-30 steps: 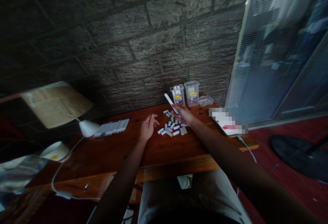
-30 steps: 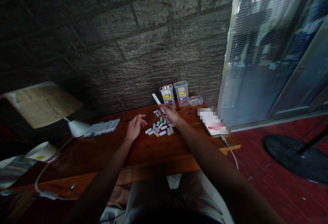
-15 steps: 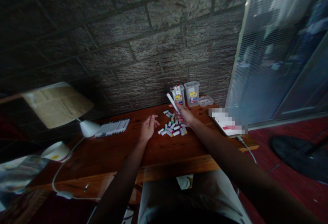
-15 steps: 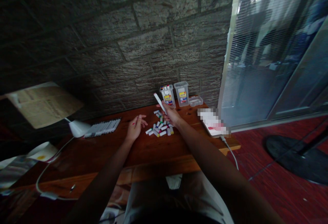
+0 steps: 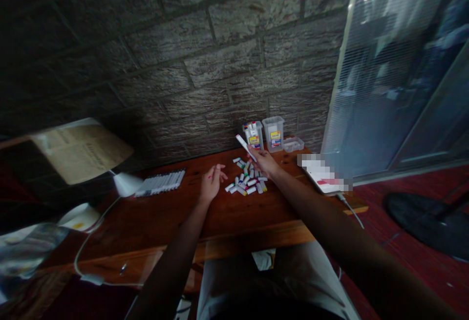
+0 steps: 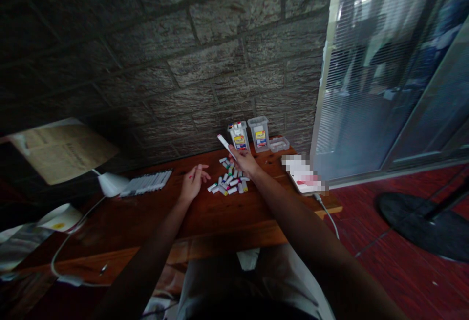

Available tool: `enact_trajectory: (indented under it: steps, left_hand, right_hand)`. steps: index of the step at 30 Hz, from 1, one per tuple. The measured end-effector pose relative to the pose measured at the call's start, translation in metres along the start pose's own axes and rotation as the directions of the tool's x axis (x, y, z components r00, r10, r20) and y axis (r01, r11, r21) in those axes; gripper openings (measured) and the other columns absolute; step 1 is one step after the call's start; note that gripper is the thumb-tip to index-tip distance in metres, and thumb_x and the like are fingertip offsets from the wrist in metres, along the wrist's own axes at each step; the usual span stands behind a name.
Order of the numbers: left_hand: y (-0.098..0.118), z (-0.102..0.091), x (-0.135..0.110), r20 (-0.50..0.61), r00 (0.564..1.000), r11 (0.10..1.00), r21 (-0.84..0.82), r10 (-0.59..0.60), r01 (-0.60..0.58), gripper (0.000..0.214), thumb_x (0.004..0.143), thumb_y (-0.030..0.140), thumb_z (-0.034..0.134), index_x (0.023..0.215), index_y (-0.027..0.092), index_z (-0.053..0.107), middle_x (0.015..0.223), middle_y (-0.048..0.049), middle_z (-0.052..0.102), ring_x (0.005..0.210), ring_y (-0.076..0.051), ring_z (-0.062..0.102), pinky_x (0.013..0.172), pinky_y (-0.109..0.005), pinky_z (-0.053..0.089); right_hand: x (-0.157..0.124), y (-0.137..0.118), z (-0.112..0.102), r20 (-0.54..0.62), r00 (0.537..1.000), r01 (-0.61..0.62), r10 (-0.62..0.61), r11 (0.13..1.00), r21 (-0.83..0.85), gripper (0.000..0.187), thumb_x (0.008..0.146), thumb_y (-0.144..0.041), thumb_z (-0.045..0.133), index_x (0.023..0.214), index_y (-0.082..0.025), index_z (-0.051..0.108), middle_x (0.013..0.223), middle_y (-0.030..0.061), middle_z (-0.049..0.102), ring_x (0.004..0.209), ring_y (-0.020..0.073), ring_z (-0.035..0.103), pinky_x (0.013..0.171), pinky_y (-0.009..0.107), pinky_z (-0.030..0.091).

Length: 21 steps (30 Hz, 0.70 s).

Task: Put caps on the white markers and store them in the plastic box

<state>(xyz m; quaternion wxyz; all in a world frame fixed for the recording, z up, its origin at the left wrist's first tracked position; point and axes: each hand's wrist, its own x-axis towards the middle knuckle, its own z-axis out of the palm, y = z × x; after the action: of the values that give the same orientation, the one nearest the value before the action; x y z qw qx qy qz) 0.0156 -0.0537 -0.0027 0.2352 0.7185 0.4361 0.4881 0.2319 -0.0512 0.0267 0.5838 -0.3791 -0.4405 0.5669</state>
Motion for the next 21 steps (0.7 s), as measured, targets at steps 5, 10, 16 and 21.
enact_trajectory:
  steps: [5, 10, 16, 21]
  left_hand:
    - [-0.001, 0.000, 0.000, 0.000, 1.000, 1.000, -0.004, -0.003, 0.003, 0.050, 0.096, 0.056, 0.033, 0.102, 0.016, 0.063, 0.066, -0.0022, 0.066, 0.056, -0.014, 0.057, 0.059, -0.026, 0.045]
    - [0.000, 0.000, 0.000, -0.005, 1.000, 1.000, 0.001, 0.008, -0.008, 0.050, 0.096, 0.057, 0.034, 0.101, 0.016, 0.063, 0.066, -0.0023, 0.067, 0.055, -0.014, 0.057, 0.059, -0.026, 0.046]
    - [-0.001, 0.000, 0.001, -0.002, 1.000, 1.000, -0.005, 0.007, -0.007, 0.050, 0.096, 0.056, 0.034, 0.102, 0.015, 0.063, 0.066, -0.0025, 0.067, 0.055, -0.014, 0.057, 0.059, -0.026, 0.046]
    - [-0.002, 0.000, 0.001, 0.008, 1.000, 1.000, 0.002, 0.008, -0.008, 0.050, 0.096, 0.056, 0.033, 0.101, 0.016, 0.063, 0.066, -0.0023, 0.067, 0.055, -0.014, 0.057, 0.058, -0.026, 0.046]
  right_hand:
    - [0.000, 0.000, 0.000, -0.056, 0.997, 0.050, -0.050, 0.999, 0.014, 0.052, 0.069, -0.067, 0.068, 0.068, -0.016, 0.059, 0.054, -0.0041, 0.049, 0.036, 0.0023, 0.031, 0.032, 0.019, 0.015]
    - [-0.002, -0.002, 0.000, -0.080, 0.990, 0.115, -0.113, 0.993, 0.019, 0.052, 0.074, -0.066, 0.063, 0.097, -0.019, 0.067, 0.052, -0.0077, 0.041, 0.037, 0.0033, 0.026, 0.035, 0.019, 0.015]
    - [-0.003, 0.003, 0.001, -0.044, 0.987, 0.148, -0.153, 0.985, -0.086, 0.050, 0.075, -0.066, 0.061, 0.088, -0.018, 0.066, 0.046, -0.0090, 0.031, 0.037, 0.0049, 0.023, 0.035, 0.021, 0.013]
    - [0.004, 0.009, -0.001, -0.058, 0.980, 0.175, -0.192, 0.960, -0.217, 0.052, 0.073, -0.070, 0.061, 0.066, -0.018, 0.058, 0.049, -0.0054, 0.043, 0.037, 0.0050, 0.029, 0.035, 0.023, 0.017]
